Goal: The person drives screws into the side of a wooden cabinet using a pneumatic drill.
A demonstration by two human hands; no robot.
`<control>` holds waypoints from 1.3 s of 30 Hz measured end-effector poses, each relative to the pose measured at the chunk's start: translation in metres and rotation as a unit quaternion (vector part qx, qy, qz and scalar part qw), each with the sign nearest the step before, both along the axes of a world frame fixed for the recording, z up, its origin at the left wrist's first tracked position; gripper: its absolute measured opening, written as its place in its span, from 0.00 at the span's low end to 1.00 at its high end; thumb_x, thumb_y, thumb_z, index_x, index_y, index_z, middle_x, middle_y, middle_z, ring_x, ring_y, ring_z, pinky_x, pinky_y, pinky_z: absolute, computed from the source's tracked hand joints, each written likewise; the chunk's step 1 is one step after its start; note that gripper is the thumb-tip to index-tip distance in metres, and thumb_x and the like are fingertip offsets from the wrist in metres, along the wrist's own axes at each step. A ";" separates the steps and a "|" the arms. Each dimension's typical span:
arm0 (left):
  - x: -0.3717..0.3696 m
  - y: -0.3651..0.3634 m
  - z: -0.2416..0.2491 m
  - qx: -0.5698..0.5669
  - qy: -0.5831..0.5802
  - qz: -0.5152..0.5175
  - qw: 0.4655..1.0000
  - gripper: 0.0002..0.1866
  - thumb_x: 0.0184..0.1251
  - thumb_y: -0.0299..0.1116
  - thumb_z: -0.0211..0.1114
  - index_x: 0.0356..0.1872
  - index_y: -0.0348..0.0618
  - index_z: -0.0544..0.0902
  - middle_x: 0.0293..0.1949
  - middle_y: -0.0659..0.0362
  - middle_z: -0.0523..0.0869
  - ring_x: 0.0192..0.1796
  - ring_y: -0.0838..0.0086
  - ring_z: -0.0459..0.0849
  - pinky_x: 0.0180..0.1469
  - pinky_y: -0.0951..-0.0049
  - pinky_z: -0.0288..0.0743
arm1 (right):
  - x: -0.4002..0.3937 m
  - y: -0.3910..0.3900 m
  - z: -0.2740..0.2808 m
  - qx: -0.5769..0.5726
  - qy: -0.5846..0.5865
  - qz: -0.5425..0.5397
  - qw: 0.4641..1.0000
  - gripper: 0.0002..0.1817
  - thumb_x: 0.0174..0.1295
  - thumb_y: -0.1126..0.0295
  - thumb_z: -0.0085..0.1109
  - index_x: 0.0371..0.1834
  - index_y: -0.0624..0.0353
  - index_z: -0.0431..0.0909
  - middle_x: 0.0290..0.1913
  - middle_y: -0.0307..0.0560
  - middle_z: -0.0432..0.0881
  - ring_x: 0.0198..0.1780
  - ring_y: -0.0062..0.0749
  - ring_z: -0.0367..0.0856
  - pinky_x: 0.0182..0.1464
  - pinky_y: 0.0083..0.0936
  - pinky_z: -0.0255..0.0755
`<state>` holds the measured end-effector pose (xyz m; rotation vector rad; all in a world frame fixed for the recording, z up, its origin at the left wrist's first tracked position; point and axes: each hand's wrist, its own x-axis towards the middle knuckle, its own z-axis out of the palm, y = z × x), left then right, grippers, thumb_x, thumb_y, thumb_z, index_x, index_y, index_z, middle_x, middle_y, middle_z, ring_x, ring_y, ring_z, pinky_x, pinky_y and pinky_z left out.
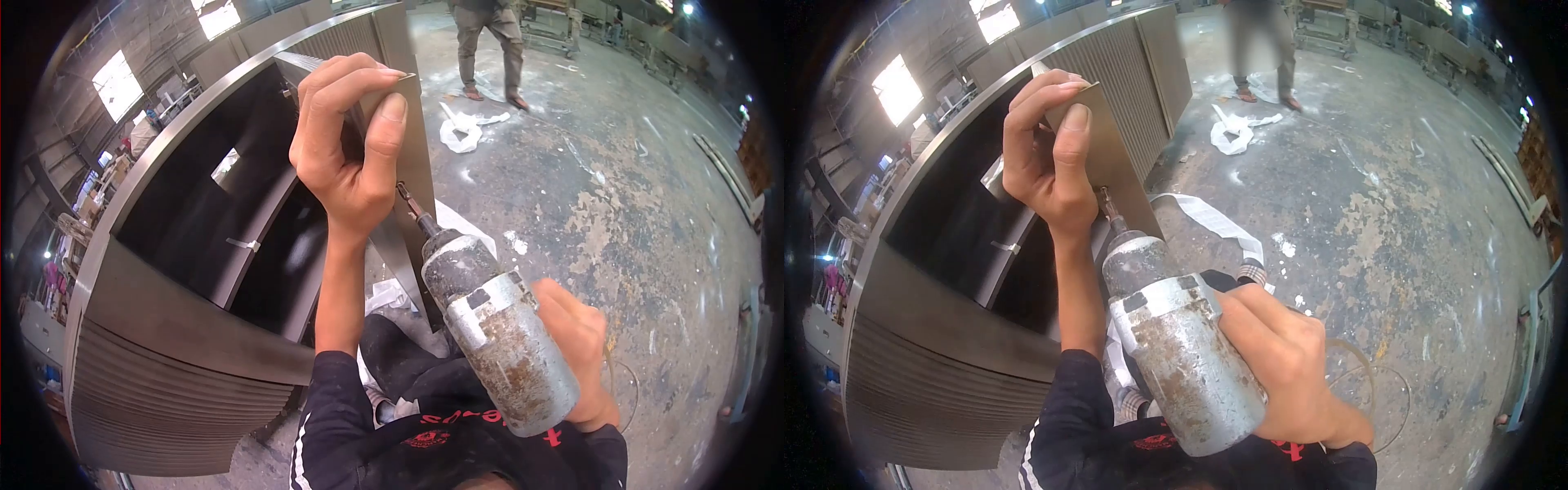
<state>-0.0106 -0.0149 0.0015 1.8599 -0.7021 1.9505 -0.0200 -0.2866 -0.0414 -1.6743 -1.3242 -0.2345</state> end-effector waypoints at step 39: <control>-0.018 -0.022 -0.008 -0.018 0.029 0.148 0.988 0.16 0.71 0.21 0.55 0.57 0.36 0.77 0.61 0.43 0.82 0.66 0.52 0.79 0.73 0.53 0.65 | 0.097 -0.156 -0.579 -0.308 0.255 -0.460 0.793 0.18 0.64 0.57 0.60 0.38 0.64 0.87 0.43 0.69 0.86 0.47 0.62 0.86 0.45 0.54 0.77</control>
